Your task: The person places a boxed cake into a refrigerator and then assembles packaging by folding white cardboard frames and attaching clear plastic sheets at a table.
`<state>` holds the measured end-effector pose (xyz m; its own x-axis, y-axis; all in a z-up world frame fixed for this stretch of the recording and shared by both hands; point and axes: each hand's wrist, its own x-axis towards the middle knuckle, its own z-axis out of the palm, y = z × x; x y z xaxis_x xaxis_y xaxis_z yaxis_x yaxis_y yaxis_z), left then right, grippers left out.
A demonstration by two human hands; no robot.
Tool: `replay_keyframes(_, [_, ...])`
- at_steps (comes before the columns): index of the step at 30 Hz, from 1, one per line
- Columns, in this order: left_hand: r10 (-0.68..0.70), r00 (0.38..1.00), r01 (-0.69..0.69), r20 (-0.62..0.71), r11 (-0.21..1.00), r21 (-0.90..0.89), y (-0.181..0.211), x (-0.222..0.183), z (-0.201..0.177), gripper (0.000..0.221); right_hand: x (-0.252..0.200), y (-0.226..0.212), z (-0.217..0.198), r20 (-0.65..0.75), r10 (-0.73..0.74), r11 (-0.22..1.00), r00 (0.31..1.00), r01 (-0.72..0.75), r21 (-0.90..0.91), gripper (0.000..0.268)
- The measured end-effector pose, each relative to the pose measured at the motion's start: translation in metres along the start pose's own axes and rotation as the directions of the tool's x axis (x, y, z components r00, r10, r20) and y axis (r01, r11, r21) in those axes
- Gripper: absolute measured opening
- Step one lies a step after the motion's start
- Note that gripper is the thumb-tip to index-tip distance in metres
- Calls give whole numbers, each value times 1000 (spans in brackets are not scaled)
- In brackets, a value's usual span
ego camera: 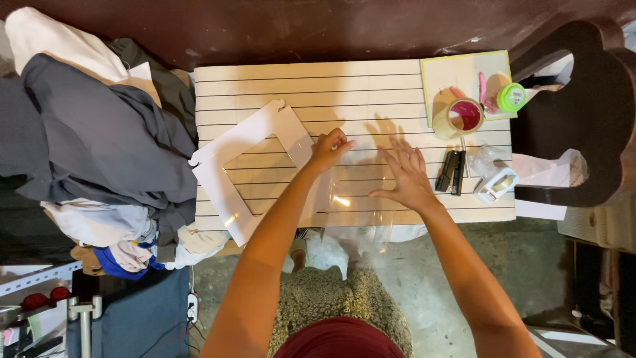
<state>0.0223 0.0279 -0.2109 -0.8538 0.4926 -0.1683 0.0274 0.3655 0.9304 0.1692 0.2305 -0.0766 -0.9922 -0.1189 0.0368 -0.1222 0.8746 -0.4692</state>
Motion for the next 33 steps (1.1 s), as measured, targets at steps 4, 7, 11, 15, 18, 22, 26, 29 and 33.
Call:
replay_keyframes(4, [4,976,6,217,999,-45,11,5,-21,30,0,23,14,-179,53,937,982,14,350,119])
replay_keyframes(7, [18,945,64,325,969,-239,5,10,-29,39,-2,47,32,-133,190,709,973,-42,704,109])
replay_keyframes(11, [-110,935,150,338,984,-93,18,9,-34,45,-11,73,49,32,352,519,935,-224,825,85])
replay_keyframes(15, [-154,925,141,347,988,62,67,-11,-49,74,-15,102,70,49,408,296,912,-183,938,54])
replay_keyframes(18, [85,964,-170,254,926,336,96,-36,-50,96,-16,123,97,-49,365,312,930,-73,947,29])
replay_keyframes(22, [539,793,-583,284,538,608,94,-61,-32,81,-2,133,100,-16,294,496,956,-139,857,8])
replay_keyframes(26, [338,881,-468,330,724,506,57,-56,-10,73,3,110,61,100,324,798,941,-329,504,12])
replay_keyframes(29, [323,892,-444,318,763,470,48,-54,-3,66,-1,72,28,-241,51,974,969,6,228,18])
replay_keyframes(33, [199,913,-364,356,794,487,60,-59,-6,47,-10,28,13,-41,118,993,992,-116,38,28])
